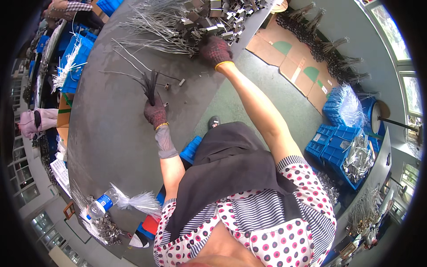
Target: Sort and arrange bundles of thin electrical wires on a workbench.
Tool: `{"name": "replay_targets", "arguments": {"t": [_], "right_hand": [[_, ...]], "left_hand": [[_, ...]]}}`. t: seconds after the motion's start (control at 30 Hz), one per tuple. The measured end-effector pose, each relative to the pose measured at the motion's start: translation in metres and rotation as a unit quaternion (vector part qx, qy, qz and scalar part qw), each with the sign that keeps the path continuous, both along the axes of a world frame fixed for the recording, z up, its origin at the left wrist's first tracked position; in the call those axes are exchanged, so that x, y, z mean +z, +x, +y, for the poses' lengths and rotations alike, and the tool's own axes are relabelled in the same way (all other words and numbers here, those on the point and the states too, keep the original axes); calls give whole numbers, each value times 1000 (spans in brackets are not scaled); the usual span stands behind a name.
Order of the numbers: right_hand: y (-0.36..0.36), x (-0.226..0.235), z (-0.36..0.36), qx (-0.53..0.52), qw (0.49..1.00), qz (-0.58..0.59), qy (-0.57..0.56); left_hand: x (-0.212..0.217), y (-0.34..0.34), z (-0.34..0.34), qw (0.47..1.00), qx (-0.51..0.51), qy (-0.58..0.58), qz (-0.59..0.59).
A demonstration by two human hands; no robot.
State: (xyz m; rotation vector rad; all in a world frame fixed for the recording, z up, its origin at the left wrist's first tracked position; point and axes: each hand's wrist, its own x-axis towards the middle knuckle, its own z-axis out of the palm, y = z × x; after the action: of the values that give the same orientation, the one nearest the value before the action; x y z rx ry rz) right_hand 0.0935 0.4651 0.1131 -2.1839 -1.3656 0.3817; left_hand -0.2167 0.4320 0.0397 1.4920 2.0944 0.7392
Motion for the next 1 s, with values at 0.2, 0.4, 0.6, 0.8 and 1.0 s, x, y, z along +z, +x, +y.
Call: {"name": "replay_targets", "arguments": {"t": [0.2,0.4,0.6,0.8,1.0], "right_hand": [[-1,30,-87,-17,960,266,79],[-10,54,-201,0,918,362,165],[47,-1,-357,2,919,391,53],[50,-30,-456,-103,877,406,-235],[80,-74,-502,-115,901,357,-219]], "left_hand": [[34,62,-31,927,-8,-91,-364],[39,136,-57,793,-57,-192,-575],[48,225,-73,649,-137,-234,-710],[39,200,-64,593,-80,-241,-765],[44,168,-38,573,-112,-140,-800]]}}
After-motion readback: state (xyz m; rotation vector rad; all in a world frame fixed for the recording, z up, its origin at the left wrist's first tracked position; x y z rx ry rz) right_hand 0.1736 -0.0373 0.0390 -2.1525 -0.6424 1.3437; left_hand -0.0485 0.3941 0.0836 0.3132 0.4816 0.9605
